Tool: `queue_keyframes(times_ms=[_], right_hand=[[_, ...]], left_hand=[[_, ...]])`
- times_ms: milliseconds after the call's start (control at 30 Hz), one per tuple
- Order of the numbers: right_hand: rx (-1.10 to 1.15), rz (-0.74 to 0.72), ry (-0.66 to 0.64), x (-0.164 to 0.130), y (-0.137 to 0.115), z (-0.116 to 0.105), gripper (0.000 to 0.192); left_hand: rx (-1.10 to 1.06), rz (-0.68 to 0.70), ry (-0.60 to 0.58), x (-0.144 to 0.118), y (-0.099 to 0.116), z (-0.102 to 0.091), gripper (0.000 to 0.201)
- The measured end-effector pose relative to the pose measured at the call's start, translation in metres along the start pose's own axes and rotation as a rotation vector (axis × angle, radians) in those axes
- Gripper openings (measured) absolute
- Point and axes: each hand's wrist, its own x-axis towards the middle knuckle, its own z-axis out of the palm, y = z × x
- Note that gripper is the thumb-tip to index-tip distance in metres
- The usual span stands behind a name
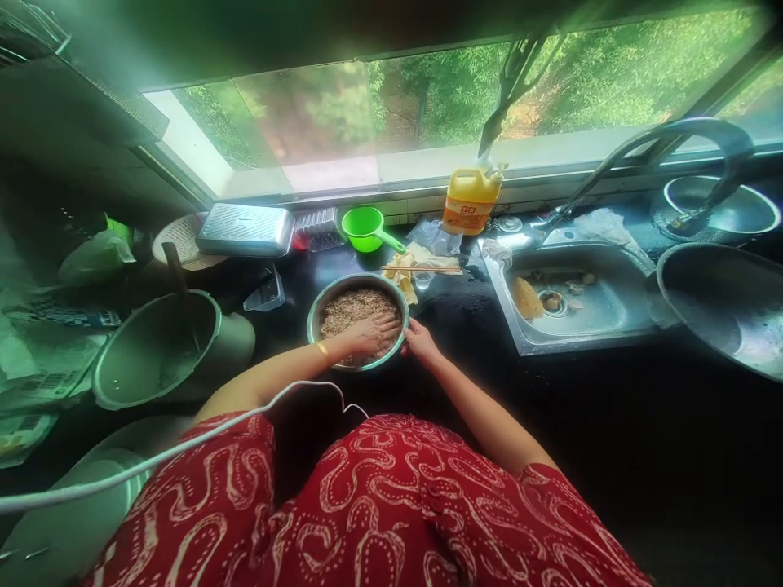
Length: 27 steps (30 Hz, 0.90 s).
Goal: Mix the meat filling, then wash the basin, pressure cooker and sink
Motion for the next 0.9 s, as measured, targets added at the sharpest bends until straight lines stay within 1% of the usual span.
queue_keyframes(times_ms=[33,67,133,200,233,267,300,367,433,533,600,633,767,833,867,900], right_hand=[[0.003,0.002,0.007,0.000,0.000,0.001,0.028],[0.005,0.005,0.011,0.000,0.001,0.001,0.028],[0.010,0.008,0.018,0.001,0.002,0.002,0.027],[0.019,0.007,0.029,0.001,0.004,0.003,0.028],[0.023,0.005,0.037,0.002,0.005,0.003,0.030],[0.025,0.005,0.044,0.002,0.005,0.003,0.031],[0.025,0.005,0.048,0.002,0.005,0.002,0.033],[0.020,0.008,0.053,0.001,0.006,0.002,0.034],[0.018,0.006,0.051,0.001,0.006,0.001,0.035],[0.019,-0.012,0.054,-0.001,0.010,0.001,0.037],[0.015,-0.027,0.056,0.000,0.012,0.001,0.040],[0.014,-0.030,0.055,0.001,0.012,0.000,0.041],[0.023,-0.019,0.084,0.016,0.009,-0.008,0.050],[0.042,-0.018,0.107,0.027,0.006,-0.015,0.053],[0.052,-0.020,0.116,0.033,0.003,-0.019,0.053],[0.060,-0.020,0.126,0.038,0.001,-0.023,0.052]], left_hand=[[0.004,-0.023,0.016,-0.008,-0.008,-0.005,0.045],[0.013,-0.089,0.054,-0.011,-0.015,-0.010,0.046],[0.024,-0.317,0.158,-0.007,-0.026,-0.014,0.050],[0.003,-0.577,0.211,0.009,-0.030,-0.008,0.056],[-0.014,-0.665,0.210,0.018,-0.030,-0.002,0.059],[-0.029,-0.704,0.196,0.025,-0.029,0.004,0.061],[-0.040,-0.695,0.178,0.030,-0.027,0.009,0.061],[-0.053,-0.575,0.146,0.029,-0.023,0.015,0.060],[-0.065,-0.413,0.130,0.015,-0.019,0.014,0.057],[-0.082,-0.134,0.088,-0.012,-0.013,0.009,0.053],[-0.103,0.005,0.037,-0.020,-0.008,0.007,0.051],[-0.118,0.027,0.014,-0.021,-0.006,0.007,0.050],[-0.169,-0.029,0.001,-0.014,-0.007,0.003,0.048],[-0.152,-0.020,0.050,-0.013,-0.011,-0.004,0.045],[-0.125,-0.041,0.092,-0.012,-0.014,-0.008,0.044],[-0.090,-0.096,0.136,-0.010,-0.016,-0.012,0.043]])
